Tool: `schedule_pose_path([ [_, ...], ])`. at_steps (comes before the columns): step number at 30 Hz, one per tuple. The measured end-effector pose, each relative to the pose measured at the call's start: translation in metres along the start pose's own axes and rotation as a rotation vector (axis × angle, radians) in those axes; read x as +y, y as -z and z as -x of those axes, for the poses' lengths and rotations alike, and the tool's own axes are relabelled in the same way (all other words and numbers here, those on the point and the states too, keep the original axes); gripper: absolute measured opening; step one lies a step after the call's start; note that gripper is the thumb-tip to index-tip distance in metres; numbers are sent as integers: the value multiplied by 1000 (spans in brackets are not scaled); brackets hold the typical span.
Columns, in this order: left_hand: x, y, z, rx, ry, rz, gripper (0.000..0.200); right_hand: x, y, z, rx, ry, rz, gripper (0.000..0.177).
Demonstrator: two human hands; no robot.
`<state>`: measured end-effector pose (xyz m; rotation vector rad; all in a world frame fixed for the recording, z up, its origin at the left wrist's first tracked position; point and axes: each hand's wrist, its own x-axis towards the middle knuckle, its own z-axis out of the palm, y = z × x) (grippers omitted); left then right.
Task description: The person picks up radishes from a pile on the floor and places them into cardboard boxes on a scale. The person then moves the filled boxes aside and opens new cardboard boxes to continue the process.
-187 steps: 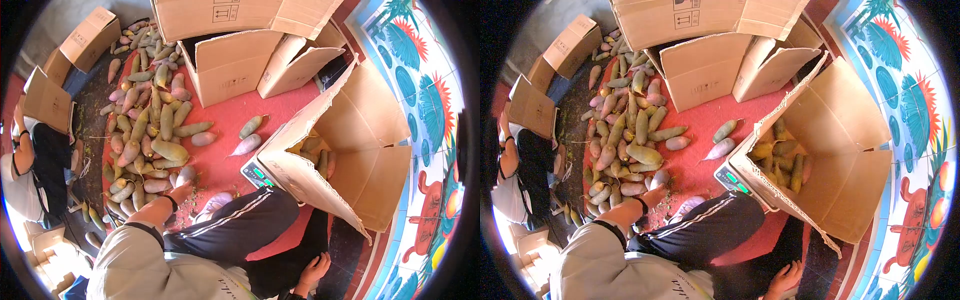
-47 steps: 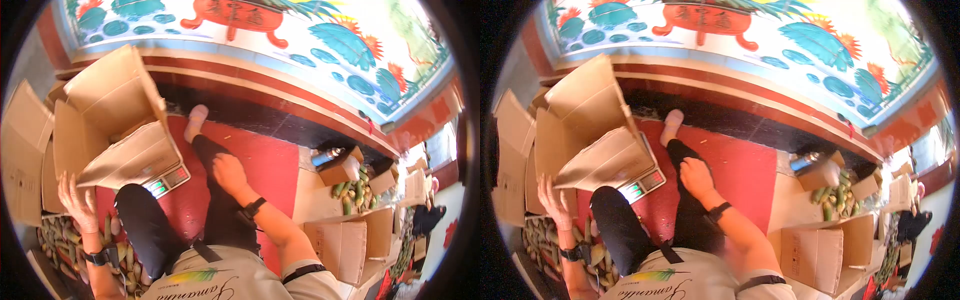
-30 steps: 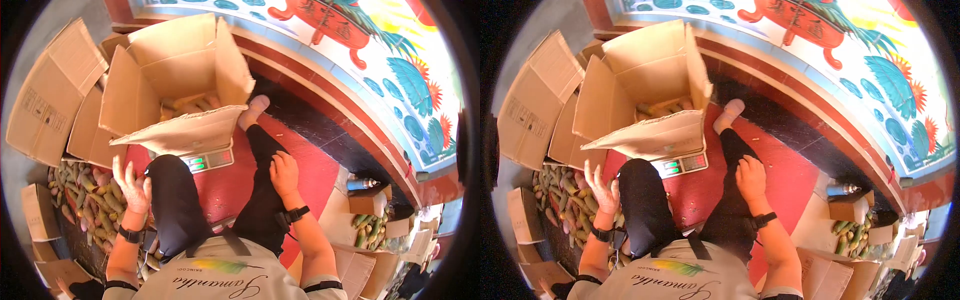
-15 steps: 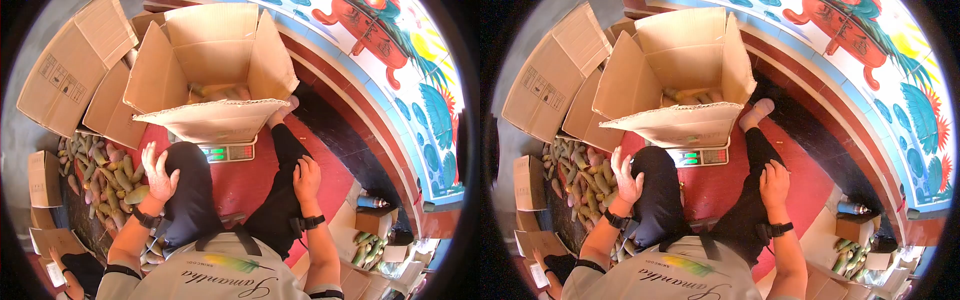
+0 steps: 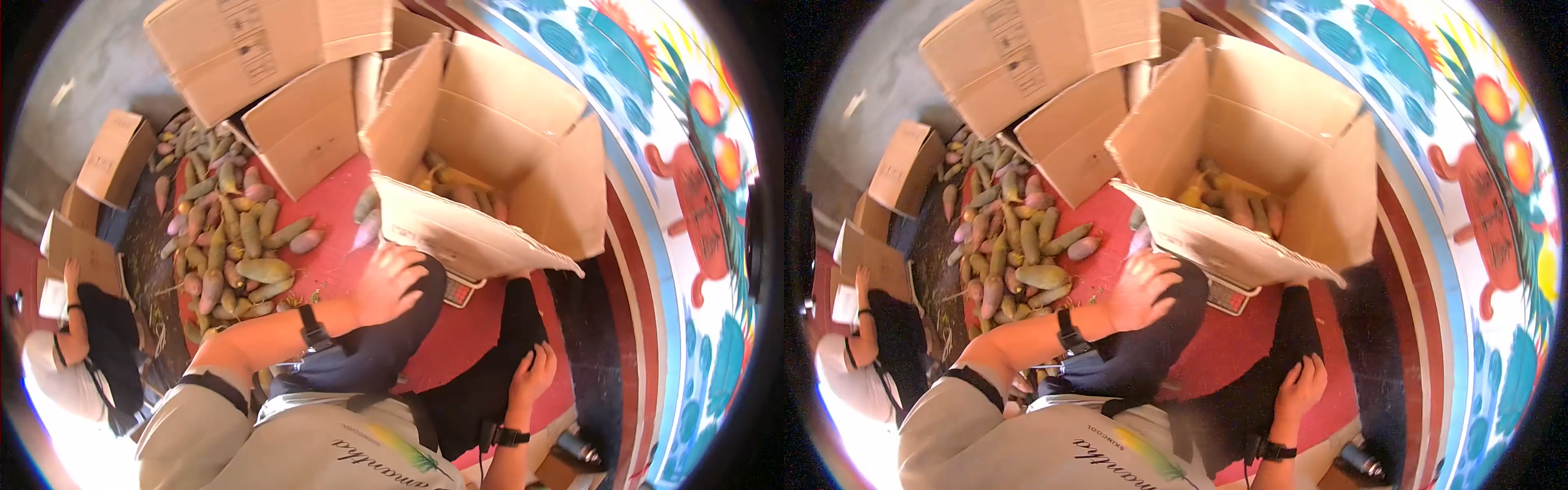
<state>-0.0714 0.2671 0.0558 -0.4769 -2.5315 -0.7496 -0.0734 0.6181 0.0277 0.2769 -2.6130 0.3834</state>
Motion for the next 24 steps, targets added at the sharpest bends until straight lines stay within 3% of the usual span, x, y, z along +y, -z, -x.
schedule_pose_path([
  [14,-7,0,6,97,98,49,38,9,-1,3,-74,43,31,18],
  [17,-40,-5,30,164,263,15,34,10,0,3,-84,45,36,18],
  [19,-63,-7,50,88,454,-92,31,8,1,2,-92,49,35,18],
  [24,-115,-16,120,-160,694,-222,28,8,-1,2,-99,47,29,18],
])
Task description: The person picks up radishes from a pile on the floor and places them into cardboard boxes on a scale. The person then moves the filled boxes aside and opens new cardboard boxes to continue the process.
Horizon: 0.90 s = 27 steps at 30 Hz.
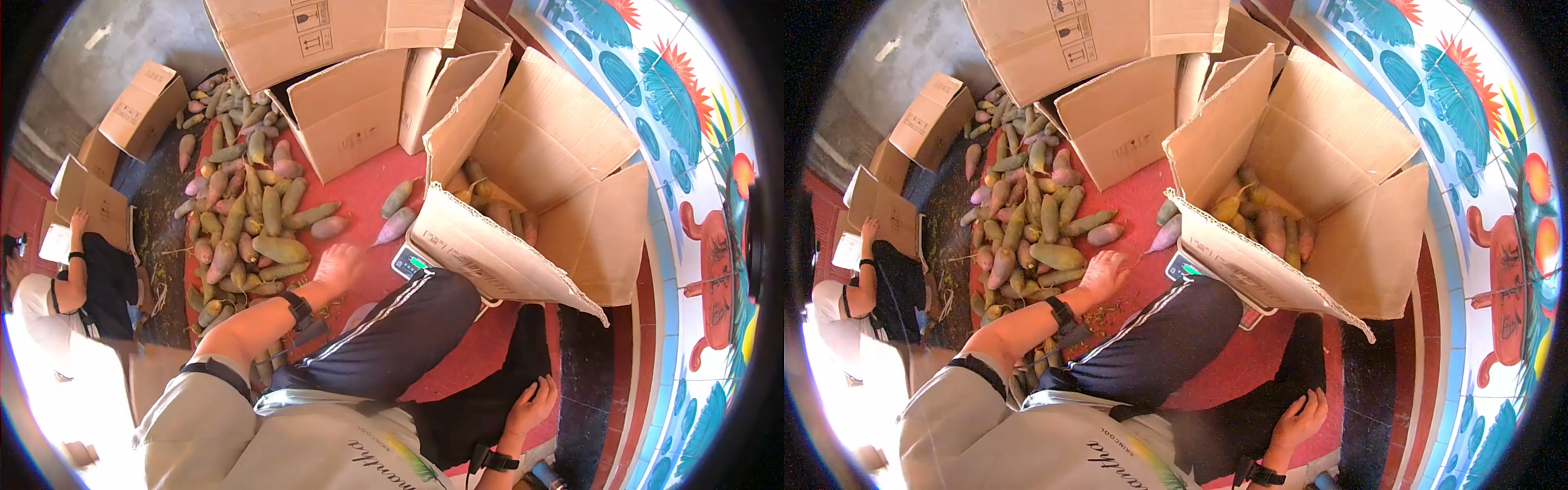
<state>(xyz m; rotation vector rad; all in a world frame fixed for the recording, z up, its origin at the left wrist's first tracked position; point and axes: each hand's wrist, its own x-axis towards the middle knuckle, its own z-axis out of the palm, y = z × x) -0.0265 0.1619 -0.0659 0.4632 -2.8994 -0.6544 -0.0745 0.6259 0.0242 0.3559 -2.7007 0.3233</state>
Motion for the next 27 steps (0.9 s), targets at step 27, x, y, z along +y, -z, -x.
schedule_pose_path([
  [27,-94,-6,77,-621,618,-387,52,1,0,-3,-44,32,31,17],
])
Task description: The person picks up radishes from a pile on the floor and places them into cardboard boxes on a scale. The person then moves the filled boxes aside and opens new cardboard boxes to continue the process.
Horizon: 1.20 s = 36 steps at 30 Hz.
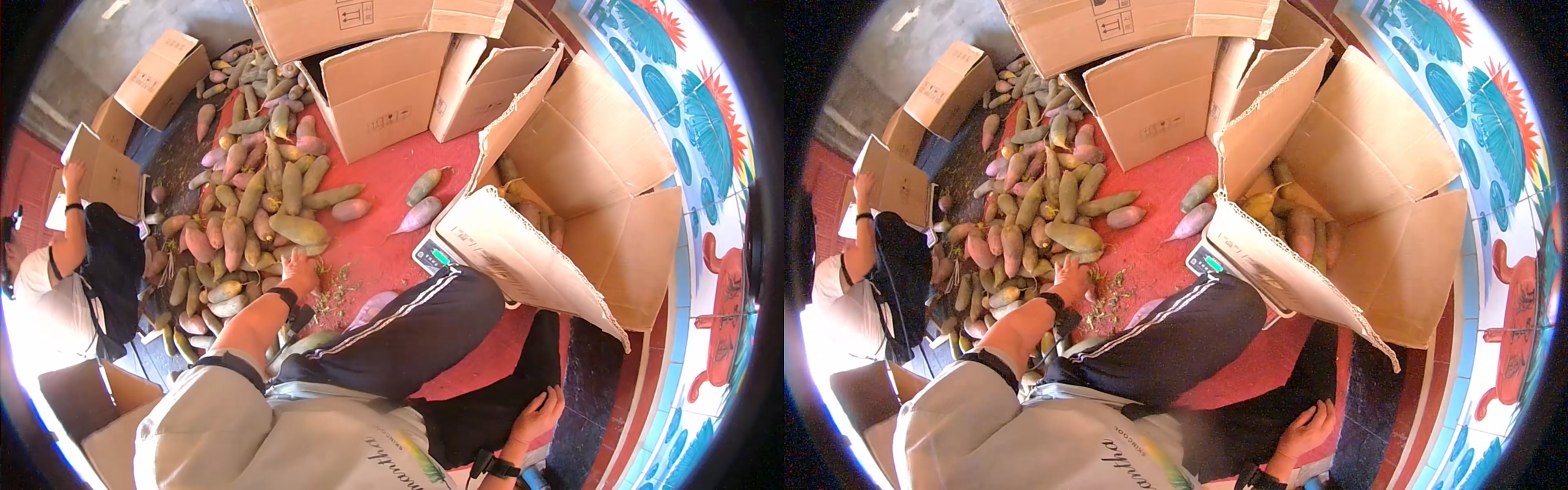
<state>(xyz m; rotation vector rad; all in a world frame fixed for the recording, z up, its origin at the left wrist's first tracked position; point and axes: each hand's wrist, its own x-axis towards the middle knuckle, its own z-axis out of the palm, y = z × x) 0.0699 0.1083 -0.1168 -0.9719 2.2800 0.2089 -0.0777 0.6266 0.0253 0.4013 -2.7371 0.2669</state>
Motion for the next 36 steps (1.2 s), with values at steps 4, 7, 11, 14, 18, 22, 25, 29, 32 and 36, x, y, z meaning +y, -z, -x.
schedule_pose_path([
  [4,-6,2,5,-48,-21,30,52,-1,2,0,-14,-17,-11,17],
  [7,-11,-13,3,-46,-43,92,48,3,-1,1,-10,5,12,17],
  [11,-17,-47,-3,-187,-125,155,35,2,0,1,-19,9,8,17],
  [14,-26,-118,-24,-255,-327,35,33,4,2,2,-31,8,26,17],
  [18,-10,-119,-7,-324,-558,-83,41,6,0,3,-59,6,40,17],
  [22,-6,-148,-6,-412,-609,2,54,7,1,2,-63,25,76,16],
  [25,1,-161,-5,-459,-676,-53,60,3,3,-1,-76,44,102,16],
  [29,18,-121,-5,-832,-605,-96,86,-4,4,-6,-118,25,120,16],
  [32,15,-148,-16,-599,-721,-2,79,-11,6,-9,-133,27,134,15],
  [36,28,-125,-16,-769,-647,19,71,-9,5,-10,-139,47,156,15],
])
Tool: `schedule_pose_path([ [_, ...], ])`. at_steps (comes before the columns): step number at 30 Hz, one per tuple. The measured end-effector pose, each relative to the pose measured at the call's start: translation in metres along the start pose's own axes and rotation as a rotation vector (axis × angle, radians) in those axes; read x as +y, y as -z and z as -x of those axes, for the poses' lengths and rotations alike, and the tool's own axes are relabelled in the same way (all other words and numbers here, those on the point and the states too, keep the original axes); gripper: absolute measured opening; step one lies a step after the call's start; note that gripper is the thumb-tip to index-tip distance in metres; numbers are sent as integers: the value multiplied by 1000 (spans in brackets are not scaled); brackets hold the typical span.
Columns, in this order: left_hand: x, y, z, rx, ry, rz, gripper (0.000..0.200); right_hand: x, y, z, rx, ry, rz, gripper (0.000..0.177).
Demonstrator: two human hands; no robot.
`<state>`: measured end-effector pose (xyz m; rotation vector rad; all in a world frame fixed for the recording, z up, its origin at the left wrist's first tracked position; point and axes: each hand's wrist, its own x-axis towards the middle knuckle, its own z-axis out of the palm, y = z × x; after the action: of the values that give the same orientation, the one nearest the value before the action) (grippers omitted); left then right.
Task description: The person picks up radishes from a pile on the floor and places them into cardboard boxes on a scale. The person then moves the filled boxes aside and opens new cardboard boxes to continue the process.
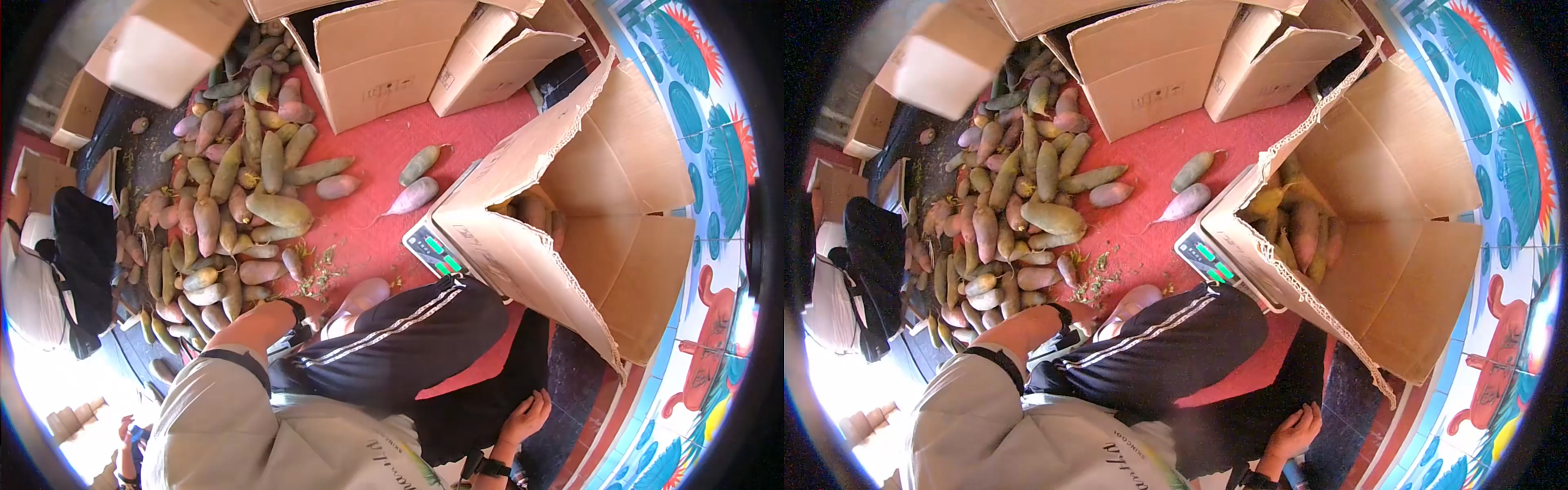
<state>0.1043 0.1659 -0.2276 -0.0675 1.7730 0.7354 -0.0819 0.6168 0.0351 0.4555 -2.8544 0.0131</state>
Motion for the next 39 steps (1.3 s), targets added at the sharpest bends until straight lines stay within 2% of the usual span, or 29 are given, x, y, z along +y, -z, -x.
schedule_pose_path([
  [3,-18,-20,-21,102,-35,2,71,-2,1,0,13,16,-2,15],
  [4,-18,-18,-18,101,-32,2,71,-3,1,0,11,15,-5,15],
  [6,-15,-11,-2,-42,32,0,90,-5,3,-1,1,-18,-26,15],
  [9,-19,-8,17,1,-36,-39,91,-9,5,-2,7,-20,-25,14],
  [11,-28,-13,17,50,-35,-34,87,-5,2,0,10,-19,-34,14],
  [17,-32,3,41,3,30,3,75,1,-3,4,47,-12,-57,14],
  [19,-13,32,78,43,142,125,67,1,-3,4,44,-28,-76,14],
  [20,-52,4,56,482,-63,90,60,2,-3,4,53,-13,-67,14],
  [21,-49,13,66,486,-63,84,60,3,-3,4,63,1,-56,14],
  [23,-34,49,100,693,-140,229,55,5,-3,5,68,-11,-68,15],
  [25,-20,78,118,858,-54,408,54,4,-4,7,72,-24,-78,15],
  [26,-14,93,128,861,-58,404,54,4,-4,7,62,-37,-78,15],
  [28,-5,119,144,1047,8,384,58,6,-4,7,54,-47,-77,15],
  [29,-6,129,146,1050,5,382,58,8,-5,8,52,-45,-86,15],
  [31,-11,146,143,1291,-50,445,66,8,-5,9,51,-45,-94,16],
  [35,-25,162,137,1401,74,565,71,7,-6,9,54,-46,-111,16],
  [37,-23,164,138,1384,379,440,70,6,-7,8,62,-35,-111,16],
  [39,-39,158,138,1400,397,403,68,5,-7,8,82,-29,-128,15],
])
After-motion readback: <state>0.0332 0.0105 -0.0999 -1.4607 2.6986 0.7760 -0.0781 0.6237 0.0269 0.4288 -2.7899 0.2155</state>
